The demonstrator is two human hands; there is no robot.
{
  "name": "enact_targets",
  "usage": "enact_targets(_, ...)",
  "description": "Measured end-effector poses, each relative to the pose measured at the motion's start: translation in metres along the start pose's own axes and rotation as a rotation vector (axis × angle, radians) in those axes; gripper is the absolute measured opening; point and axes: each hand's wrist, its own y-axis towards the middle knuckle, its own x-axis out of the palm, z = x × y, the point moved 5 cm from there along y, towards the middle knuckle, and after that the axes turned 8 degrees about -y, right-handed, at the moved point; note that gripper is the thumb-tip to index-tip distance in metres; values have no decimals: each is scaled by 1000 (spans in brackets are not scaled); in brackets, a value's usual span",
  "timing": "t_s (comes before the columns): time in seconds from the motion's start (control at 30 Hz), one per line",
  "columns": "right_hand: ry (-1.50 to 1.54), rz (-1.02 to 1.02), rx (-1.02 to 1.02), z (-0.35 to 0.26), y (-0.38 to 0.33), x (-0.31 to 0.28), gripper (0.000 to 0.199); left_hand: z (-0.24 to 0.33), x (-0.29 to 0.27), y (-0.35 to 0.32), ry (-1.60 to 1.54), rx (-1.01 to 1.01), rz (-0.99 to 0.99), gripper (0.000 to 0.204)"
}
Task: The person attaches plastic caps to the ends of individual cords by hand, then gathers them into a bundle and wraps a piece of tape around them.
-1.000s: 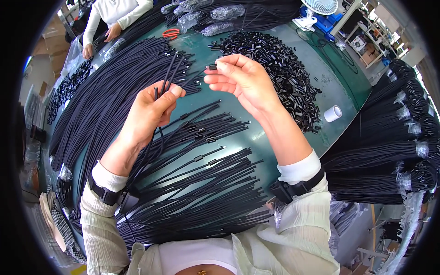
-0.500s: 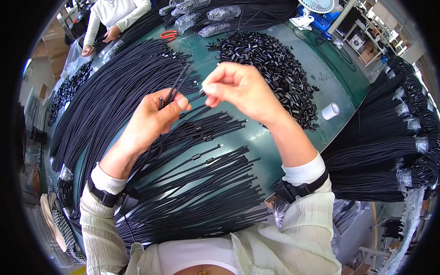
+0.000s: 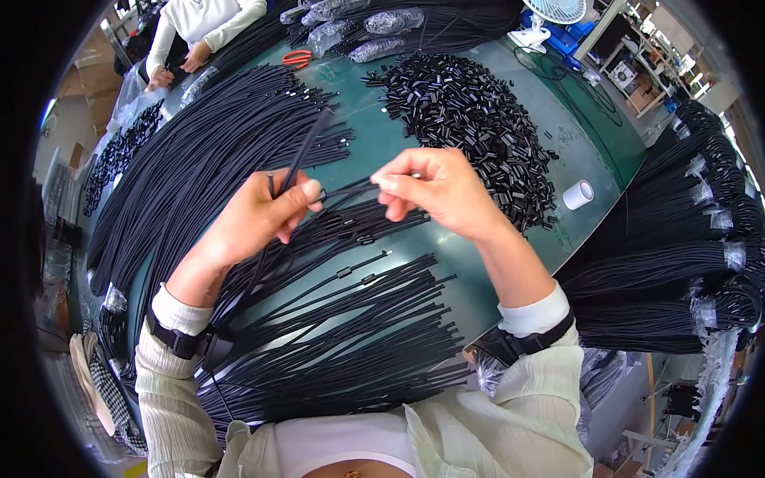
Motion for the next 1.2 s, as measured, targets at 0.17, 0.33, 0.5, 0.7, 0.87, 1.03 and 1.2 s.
enact_targets(0.17,-407,-196,37,32,29,-23,12,-19,-27,1,-190,109,248,30)
enact_targets(0.33,-1217,228,-265,27,104,-54,12,15,1,4,-321,50,145,27)
enact_targets(0.5,-1535,229,-169,36,156,-53,14,9,-2,7,-308,83,157,22)
enact_targets(0.7,-1463,171,-7,43,167,-49,13,8,-10,7,-253,23,249,17)
enact_targets(0.87,-1130,71,51,49,162,-50,16,4,-14,10,-272,-19,245,16)
enact_targets(1.03,-326,15,-106,7,106,-10,18,0,-23,8,-316,-18,275,15)
enact_targets(1.2,-56,42,-265,-20,53,1,16,2,-18,9,-282,-7,272,15)
